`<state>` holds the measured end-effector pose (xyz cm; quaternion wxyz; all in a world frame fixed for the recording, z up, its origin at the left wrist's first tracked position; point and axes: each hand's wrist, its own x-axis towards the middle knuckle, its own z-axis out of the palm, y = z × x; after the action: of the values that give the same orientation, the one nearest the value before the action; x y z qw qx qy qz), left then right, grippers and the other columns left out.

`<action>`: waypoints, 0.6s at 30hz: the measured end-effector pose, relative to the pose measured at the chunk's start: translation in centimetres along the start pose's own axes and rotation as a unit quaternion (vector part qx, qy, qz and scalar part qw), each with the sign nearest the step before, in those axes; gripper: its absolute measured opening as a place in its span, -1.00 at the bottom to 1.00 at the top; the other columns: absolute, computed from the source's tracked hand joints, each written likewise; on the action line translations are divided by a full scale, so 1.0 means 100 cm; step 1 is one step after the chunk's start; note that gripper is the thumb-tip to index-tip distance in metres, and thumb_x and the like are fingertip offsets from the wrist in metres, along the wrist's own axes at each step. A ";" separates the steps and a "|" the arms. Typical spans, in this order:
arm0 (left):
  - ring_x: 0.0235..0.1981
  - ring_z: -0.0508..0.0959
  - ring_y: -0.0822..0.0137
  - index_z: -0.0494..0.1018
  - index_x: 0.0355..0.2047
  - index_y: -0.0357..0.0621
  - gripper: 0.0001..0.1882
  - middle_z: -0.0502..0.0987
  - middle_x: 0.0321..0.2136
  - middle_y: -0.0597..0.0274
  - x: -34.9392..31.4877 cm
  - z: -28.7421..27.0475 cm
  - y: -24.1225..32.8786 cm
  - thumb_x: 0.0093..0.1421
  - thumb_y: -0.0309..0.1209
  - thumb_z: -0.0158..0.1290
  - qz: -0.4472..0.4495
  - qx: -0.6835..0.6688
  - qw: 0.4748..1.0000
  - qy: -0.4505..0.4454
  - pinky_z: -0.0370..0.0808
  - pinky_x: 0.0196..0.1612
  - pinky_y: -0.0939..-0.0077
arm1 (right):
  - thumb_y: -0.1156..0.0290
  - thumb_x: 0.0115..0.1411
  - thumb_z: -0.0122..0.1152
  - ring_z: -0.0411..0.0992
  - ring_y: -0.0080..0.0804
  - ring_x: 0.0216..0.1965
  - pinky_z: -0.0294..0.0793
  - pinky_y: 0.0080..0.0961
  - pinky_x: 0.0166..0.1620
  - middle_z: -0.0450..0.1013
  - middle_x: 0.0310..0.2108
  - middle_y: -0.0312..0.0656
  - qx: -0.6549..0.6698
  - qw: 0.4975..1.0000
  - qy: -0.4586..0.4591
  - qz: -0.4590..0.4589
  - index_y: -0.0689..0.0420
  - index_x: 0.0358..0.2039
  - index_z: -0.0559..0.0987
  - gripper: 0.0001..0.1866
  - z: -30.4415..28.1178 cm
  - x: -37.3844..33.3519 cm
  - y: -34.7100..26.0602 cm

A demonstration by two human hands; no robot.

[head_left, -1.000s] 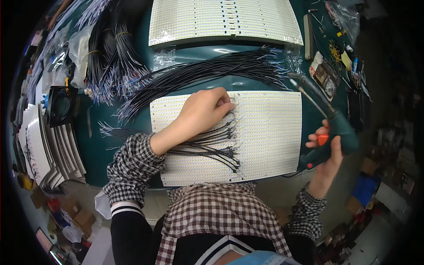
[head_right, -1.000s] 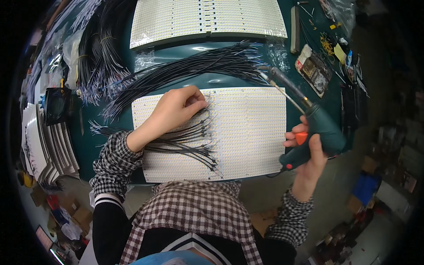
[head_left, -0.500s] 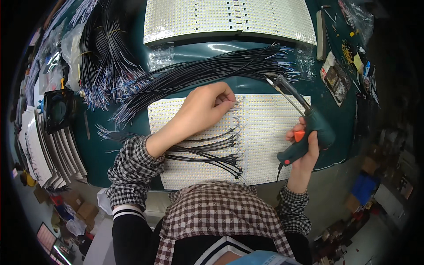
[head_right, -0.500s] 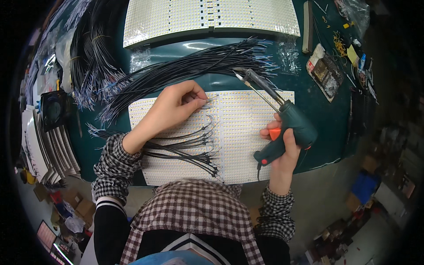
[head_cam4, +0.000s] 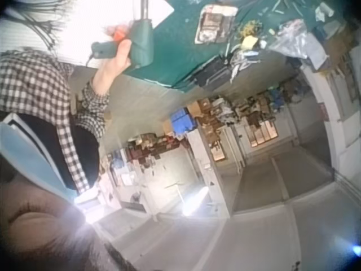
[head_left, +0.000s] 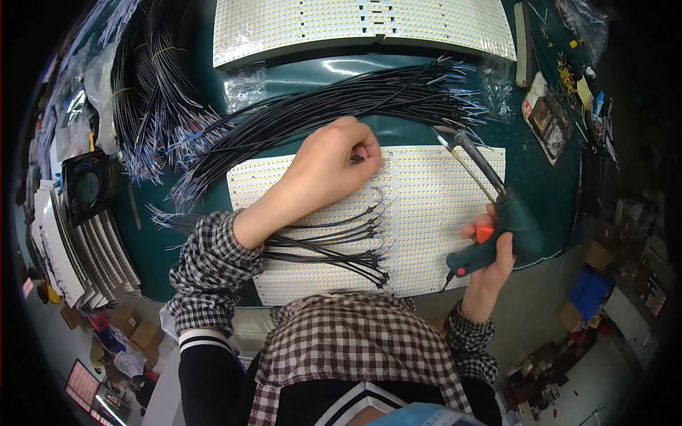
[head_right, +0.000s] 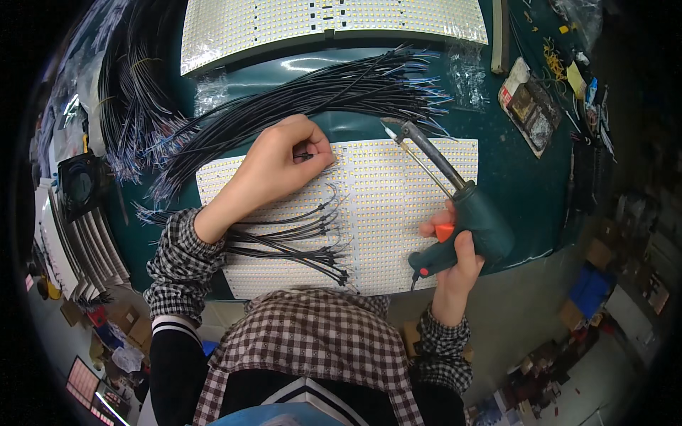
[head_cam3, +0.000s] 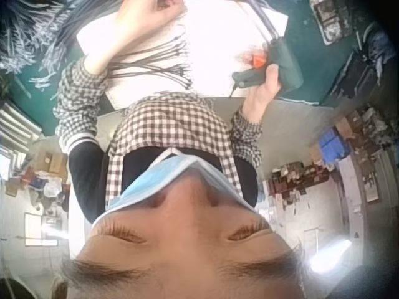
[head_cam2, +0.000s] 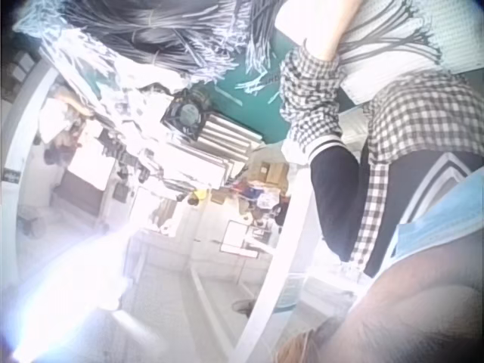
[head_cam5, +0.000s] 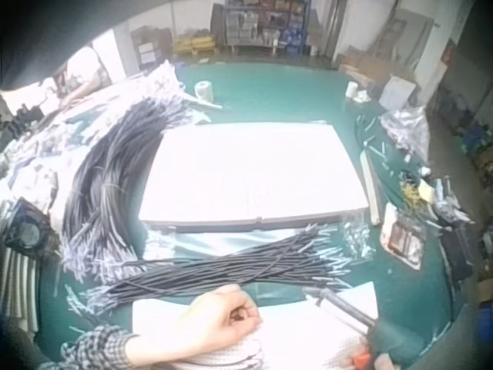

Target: The person solders black wires to a large LED panel using a soldering iron. They repeatedly pick up wires, align them on the panel, and apply heat to secure connections. The person occasionally moves the panel and organizes the wires during the process.

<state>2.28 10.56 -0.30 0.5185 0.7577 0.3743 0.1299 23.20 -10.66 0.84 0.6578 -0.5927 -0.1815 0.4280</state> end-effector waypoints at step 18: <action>-0.45 0.53 0.29 0.49 -0.55 -0.20 -0.93 0.47 -0.50 0.20 0.010 0.006 -0.014 -0.05 -0.47 0.14 -0.007 -0.064 0.998 0.009 0.45 -0.38 0.43 | 0.22 0.24 0.07 0.52 -0.09 -0.19 0.66 -0.33 -0.28 0.48 -0.20 0.05 -0.085 0.993 -0.078 0.007 0.49 0.09 0.31 -0.41 0.005 -0.023 -0.006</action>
<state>2.74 11.07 -2.00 0.5635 0.7191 0.3753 0.1563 21.72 -12.12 2.10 0.5854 -0.6129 -0.2637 0.4605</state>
